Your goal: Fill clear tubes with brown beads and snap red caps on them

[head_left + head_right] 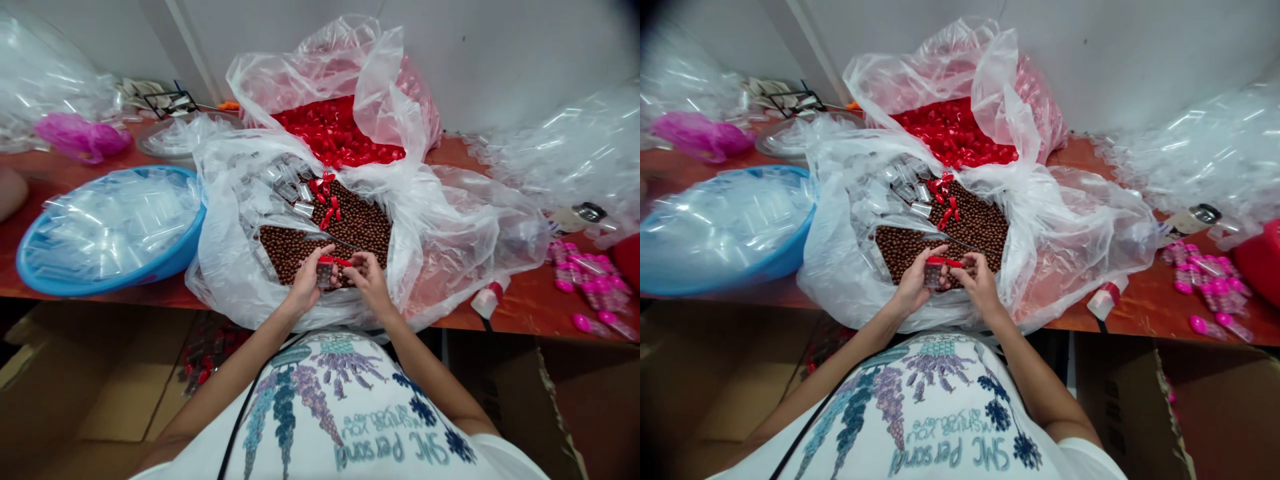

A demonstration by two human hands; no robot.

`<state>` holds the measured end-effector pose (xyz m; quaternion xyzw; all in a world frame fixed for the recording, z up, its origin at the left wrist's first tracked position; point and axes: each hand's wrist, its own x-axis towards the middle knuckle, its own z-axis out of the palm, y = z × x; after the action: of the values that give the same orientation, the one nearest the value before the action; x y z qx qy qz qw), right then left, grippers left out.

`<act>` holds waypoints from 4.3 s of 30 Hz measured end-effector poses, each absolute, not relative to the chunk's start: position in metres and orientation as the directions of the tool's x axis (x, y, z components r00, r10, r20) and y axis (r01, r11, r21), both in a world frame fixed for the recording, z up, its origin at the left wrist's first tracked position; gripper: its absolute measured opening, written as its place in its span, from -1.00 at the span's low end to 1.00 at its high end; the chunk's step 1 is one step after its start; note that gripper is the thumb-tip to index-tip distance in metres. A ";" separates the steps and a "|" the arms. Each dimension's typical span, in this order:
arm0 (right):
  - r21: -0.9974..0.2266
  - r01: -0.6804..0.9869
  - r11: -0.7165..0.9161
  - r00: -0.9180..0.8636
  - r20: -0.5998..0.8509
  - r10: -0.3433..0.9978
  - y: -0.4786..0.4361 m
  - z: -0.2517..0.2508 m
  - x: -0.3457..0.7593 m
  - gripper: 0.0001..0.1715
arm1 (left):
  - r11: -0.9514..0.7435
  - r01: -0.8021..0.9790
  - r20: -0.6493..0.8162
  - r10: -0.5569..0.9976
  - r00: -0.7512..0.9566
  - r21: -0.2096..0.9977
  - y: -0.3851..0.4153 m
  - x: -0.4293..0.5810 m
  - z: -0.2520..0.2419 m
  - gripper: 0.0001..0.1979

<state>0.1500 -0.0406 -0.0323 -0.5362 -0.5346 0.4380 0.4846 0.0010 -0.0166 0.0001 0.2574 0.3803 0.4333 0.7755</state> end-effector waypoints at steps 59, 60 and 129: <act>-0.381 0.873 0.305 -0.138 0.408 0.902 0.015 -0.044 0.197 -0.56 | -0.114 0.764 -0.054 0.980 0.191 0.635 0.107 -0.054 -0.004 -0.73; -0.390 0.867 0.309 -0.138 0.409 0.902 0.014 -0.046 0.197 -0.57 | -0.046 0.726 -0.158 0.965 0.210 0.686 0.100 -0.059 -0.004 -0.74; -0.978 0.135 0.158 0.081 0.169 0.982 0.042 -0.010 0.147 -0.73 | 0.461 -0.390 -0.373 0.884 0.282 0.797 0.012 -0.042 -0.007 -0.51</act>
<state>0.1468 0.0415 -0.0095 -0.5107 -0.5470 0.4005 0.5287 -0.0421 0.0118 -0.0074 0.2942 0.4196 0.4275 0.7447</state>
